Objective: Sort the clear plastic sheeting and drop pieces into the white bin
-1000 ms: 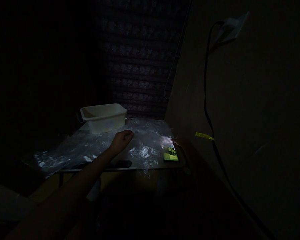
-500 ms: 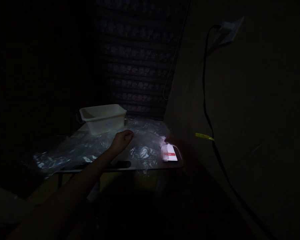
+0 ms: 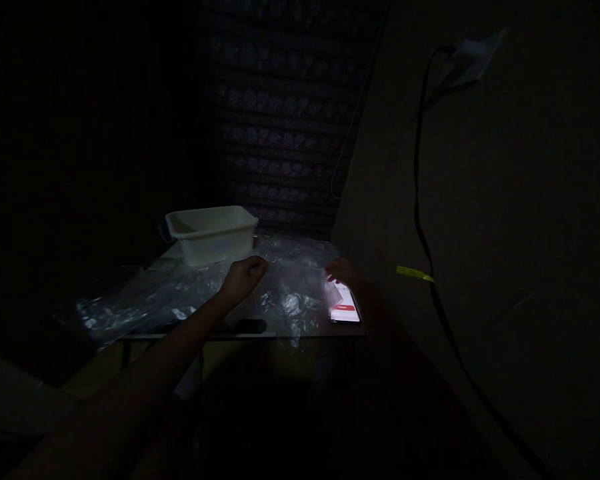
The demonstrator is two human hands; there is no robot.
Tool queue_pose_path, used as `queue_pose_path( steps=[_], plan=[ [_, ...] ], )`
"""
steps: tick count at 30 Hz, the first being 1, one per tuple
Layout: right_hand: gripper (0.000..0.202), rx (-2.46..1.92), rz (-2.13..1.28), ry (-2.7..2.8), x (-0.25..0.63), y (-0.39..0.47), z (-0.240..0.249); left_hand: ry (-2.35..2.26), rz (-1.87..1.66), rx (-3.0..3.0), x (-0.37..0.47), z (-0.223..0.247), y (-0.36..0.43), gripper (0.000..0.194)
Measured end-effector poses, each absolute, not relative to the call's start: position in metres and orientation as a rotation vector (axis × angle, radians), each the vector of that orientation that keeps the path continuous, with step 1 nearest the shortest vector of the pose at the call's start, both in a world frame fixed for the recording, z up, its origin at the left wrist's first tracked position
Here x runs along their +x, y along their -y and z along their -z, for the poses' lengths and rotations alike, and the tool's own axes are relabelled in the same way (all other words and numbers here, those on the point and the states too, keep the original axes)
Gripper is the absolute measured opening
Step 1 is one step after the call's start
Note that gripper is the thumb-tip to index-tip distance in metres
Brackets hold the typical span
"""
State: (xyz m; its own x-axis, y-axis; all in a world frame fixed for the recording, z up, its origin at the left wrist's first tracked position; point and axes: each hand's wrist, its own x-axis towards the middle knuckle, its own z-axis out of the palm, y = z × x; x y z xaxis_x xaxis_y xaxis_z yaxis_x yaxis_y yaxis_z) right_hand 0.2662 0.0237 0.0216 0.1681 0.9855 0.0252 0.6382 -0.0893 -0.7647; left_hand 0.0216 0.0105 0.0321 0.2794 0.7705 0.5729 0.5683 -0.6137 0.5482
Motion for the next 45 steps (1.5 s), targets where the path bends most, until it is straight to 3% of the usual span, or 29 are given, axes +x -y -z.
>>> queue_pose_path(
  steps=[10,14,18,22,31,38,45],
  plan=[
    [0.013,-1.82,-0.233,1.505,0.27,-0.011,-0.047,-1.203,-1.286,2.326,0.026,-0.044,0.0,0.023],
    [0.024,-1.439,-0.598,1.72,0.233,-0.005,-0.061,-1.151,-1.291,2.267,0.031,-0.052,0.006,0.023],
    [0.021,-1.067,-0.948,1.869,0.194,0.004,-0.067,-1.144,-1.289,2.136,0.033,-0.052,0.005,0.023],
    [0.015,-1.08,-0.921,1.972,0.173,0.004,-0.065,-1.132,-1.281,2.007,0.029,-0.054,0.005,0.021],
    [0.024,-1.118,-0.949,1.887,0.156,-0.002,-0.067,-1.147,-1.38,1.561,0.007,-0.057,0.007,0.017],
    [0.025,-1.076,-0.974,2.068,0.142,-0.005,-0.062,-1.098,-1.249,1.473,-0.01,-0.049,0.005,0.019],
    [0.025,-1.032,-1.156,2.215,0.144,-0.005,-0.059,-1.086,-1.442,1.269,-0.014,-0.048,-0.002,0.017]
  ],
)
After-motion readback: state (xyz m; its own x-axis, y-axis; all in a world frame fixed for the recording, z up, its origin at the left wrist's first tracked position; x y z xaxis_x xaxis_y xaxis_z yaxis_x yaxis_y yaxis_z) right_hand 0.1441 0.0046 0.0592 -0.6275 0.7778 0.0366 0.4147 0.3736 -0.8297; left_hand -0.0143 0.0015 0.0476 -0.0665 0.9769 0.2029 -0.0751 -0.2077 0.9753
